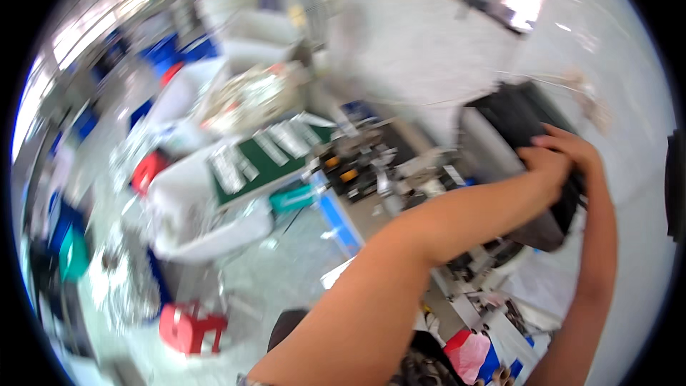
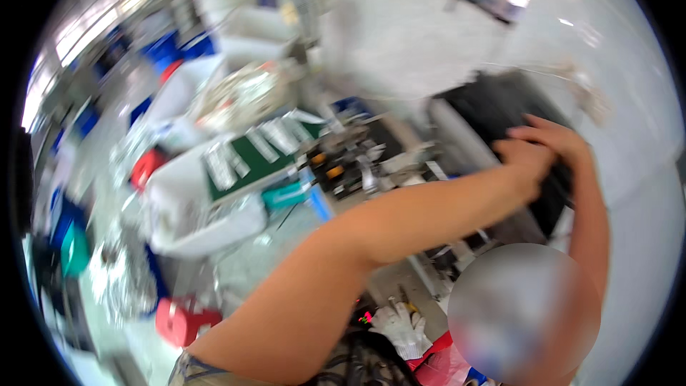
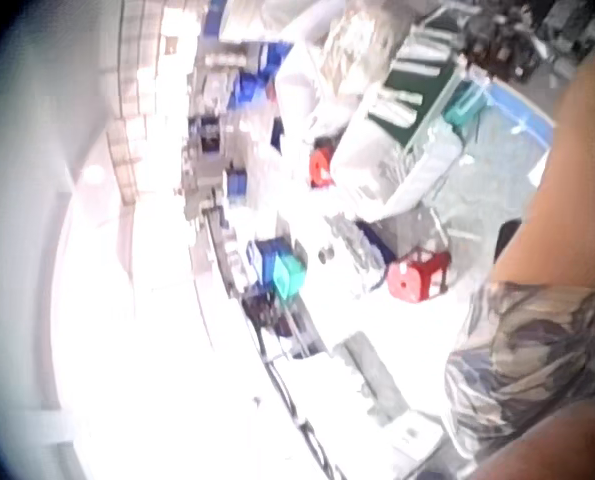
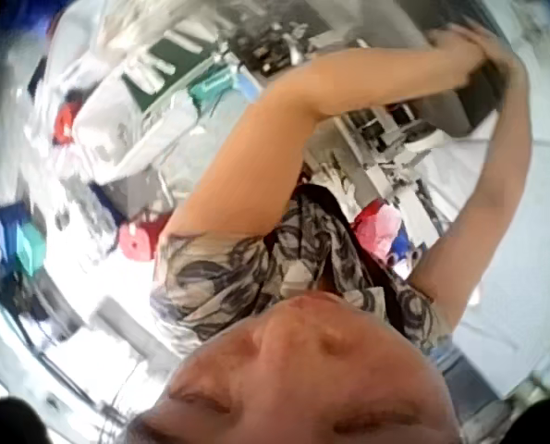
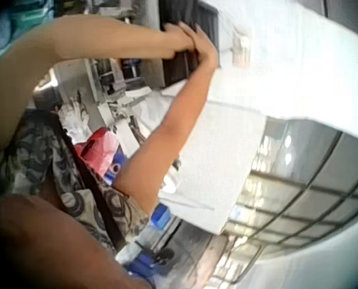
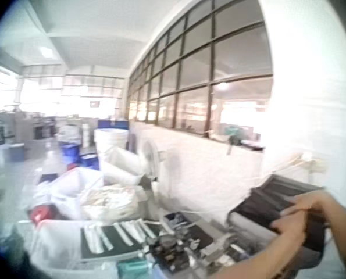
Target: The person gathers bundles of black straws from a large white bin, carries them to a packaging machine, and places them onto the intake belt. They also collect individually wrapped straws from the machine output and place them into a separate white plastic bin, occasionally rearranging straws inside a large storage bag.
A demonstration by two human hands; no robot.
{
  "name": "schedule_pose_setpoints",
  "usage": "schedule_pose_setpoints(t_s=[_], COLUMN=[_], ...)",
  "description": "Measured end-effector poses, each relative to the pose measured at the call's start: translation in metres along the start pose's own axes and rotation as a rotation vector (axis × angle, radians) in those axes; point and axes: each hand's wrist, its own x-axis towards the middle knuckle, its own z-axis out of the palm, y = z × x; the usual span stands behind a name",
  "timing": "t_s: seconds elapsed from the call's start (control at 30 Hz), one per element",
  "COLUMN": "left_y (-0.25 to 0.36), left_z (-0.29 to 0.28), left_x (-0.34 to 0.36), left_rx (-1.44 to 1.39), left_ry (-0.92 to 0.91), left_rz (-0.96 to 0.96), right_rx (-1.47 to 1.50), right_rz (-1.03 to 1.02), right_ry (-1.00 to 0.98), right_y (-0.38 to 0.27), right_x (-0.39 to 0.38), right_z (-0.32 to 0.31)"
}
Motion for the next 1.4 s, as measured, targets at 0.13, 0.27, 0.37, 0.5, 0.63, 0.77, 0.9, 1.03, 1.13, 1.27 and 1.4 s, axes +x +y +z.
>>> schedule_pose_setpoints(t_s=[0.13, 0.27, 0.37, 0.5, 0.63, 0.77, 0.9, 1.03, 1.13, 1.27, 1.4], left_y=[-0.003, -0.018, -0.031, -0.044, -0.072, -0.097, -0.129, -0.135, -0.12, -0.115, -0.113], left_z=[-0.026, -0.039, -0.039, -0.042, -0.031, 0.045, 0.082, 0.112, 0.108, 0.108, 0.112], left_x=[-0.006, -0.039, -0.06, -0.081, -0.099, -0.041, -0.042, -0.02, -0.001, -0.007, -0.013], left_rx=[-0.512, -0.653, -0.722, -0.837, -0.849, -0.445, -0.871, -1.175, -1.101, -1.112, -1.179], left_ry=[0.141, 0.236, 0.281, 0.338, 0.487, 1.198, 1.276, 1.355, 1.443, 1.362, 1.348], left_rz=[0.004, 0.023, 0.066, 0.179, 0.194, -0.22, -0.206, -0.002, 0.048, 0.089, 0.077], right_rx=[0.021, 0.205, 0.107, -0.087, -0.283, -0.366, -0.399, -0.399, -0.261, -0.134, -0.027], right_rz=[-0.01, 0.042, -0.008, -0.09, -0.164, -0.264, -0.407, -0.168, -0.106, 0.104, 0.193], right_ry=[0.197, -0.016, 0.03, 0.106, 0.203, 0.29, 0.262, 0.287, 0.257, 0.305, 0.351], right_y=[0.029, 0.026, 0.034, 0.038, 0.03, 0.042, 0.026, 0.027, 0.068, 0.09, 0.101], right_x=[0.018, 0.02, 0.024, 0.019, -0.001, -0.003, 0.014, 0.038, 0.055, 0.067, 0.078], right_z=[-0.01, -0.008, 0.001, 0.014, 0.031, 0.038, 0.031, -0.013, -0.045, -0.076, -0.079])
